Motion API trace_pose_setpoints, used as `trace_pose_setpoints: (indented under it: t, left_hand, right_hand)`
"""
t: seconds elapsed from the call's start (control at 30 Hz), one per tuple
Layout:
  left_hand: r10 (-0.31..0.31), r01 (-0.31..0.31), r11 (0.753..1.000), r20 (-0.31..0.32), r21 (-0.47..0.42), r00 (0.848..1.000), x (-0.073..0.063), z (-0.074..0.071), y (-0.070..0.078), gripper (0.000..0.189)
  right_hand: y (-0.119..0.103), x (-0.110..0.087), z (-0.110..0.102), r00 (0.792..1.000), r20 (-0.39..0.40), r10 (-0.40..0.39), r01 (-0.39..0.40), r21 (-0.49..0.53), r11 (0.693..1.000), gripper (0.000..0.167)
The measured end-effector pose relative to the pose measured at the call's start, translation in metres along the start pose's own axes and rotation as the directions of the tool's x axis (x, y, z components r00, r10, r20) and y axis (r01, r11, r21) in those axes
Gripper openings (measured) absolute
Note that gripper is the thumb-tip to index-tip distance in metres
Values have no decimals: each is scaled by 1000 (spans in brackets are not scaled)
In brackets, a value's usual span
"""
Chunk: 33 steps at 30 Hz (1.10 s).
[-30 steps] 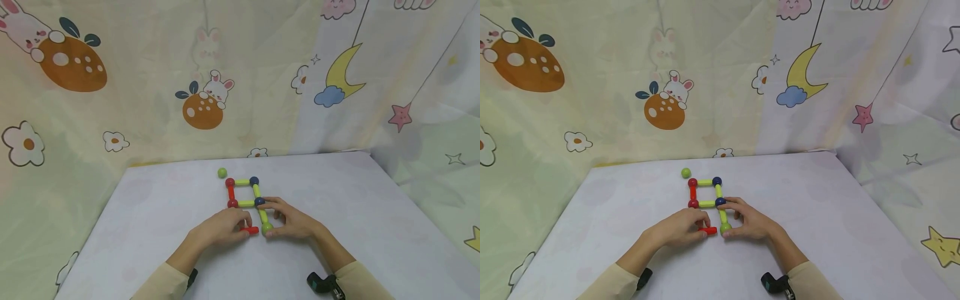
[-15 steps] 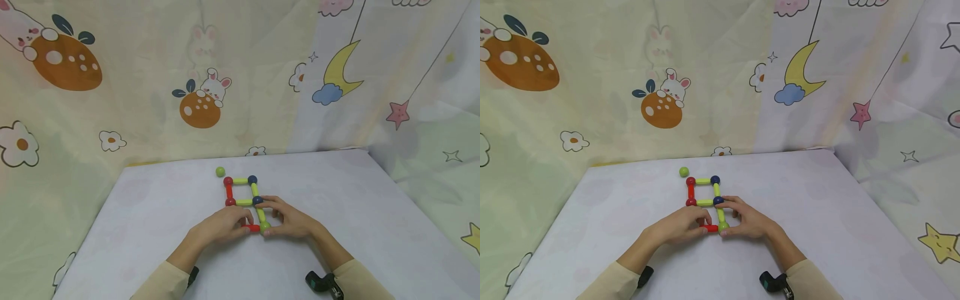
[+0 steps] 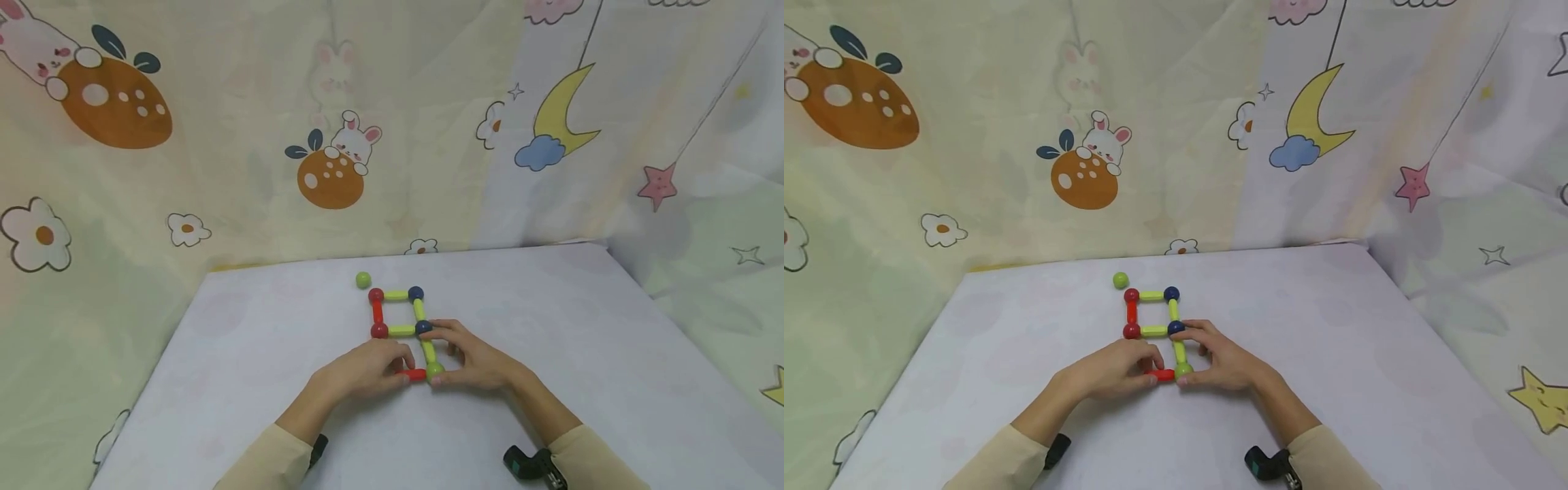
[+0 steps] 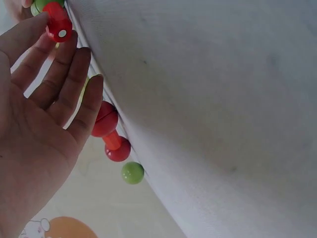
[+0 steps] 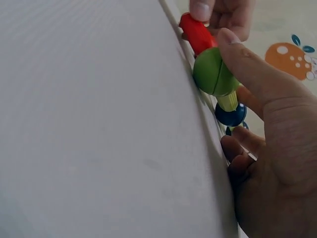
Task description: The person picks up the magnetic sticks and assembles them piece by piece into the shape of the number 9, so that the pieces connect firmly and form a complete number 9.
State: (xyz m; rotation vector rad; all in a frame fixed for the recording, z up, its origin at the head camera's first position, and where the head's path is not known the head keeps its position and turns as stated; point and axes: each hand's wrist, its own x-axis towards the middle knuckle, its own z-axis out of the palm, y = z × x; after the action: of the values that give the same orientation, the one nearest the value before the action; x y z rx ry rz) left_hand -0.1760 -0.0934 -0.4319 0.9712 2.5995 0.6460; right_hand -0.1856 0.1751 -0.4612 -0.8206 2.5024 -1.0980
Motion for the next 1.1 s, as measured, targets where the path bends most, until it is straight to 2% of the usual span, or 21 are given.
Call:
trace_pose_setpoints:
  t: [0.17, 0.27, 0.37, 0.47, 0.63, 0.7, 0.77, 0.87, 1.0, 1.1]
  left_hand:
    - [-35, 36, 999, 8, -19, 999, -3, -4, -4, 17]
    - [-49, 49, 997, -5, -67, 999, -3, -9, -7, 16]
    - [-38, 31, 989, -47, -142, 998, 1, -19, -13, 16]
    - [-31, 7, 982, -125, -187, 992, 10, -32, -22, 16]
    - [-88, 51, 987, -238, -155, 967, 19, -54, -37, 18]
    - [-92, 54, 988, -277, -143, 956, 20, -59, -43, 18]
    - [-85, 47, 991, -317, -128, 944, 22, -60, -51, 19]
    - [-79, 45, 994, -390, -96, 918, 22, -57, -59, 18]
    - [-93, 80, 996, -456, -48, 885, 25, -55, -65, 19]
    - [-118, 119, 993, -465, -29, 877, 32, -55, -66, 22]
  right_hand:
    - [-6, 2, 1, 999, -15, 28, -28, -26, 999, 71]
    - [-11, 1, 2, 1000, -23, 16, -16, -26, 1000, 72]
    - [-16, 0, 3, 999, -42, -14, 13, -30, 999, 73]
    - [-19, 0, 5, 997, -62, -42, 40, -39, 998, 71]
    - [-23, 5, 10, 994, -55, -89, 85, -77, 993, 68]
    - [-24, 6, 10, 994, -51, -101, 96, -87, 992, 67]
    - [-25, 6, 12, 994, -44, -100, 96, -90, 991, 65]
    - [-26, 6, 16, 995, -27, -92, 89, -82, 993, 62]
    - [-24, 6, 20, 997, -9, -81, 80, -69, 994, 59]
    - [-21, 5, 19, 996, -15, -84, 82, -73, 994, 55]
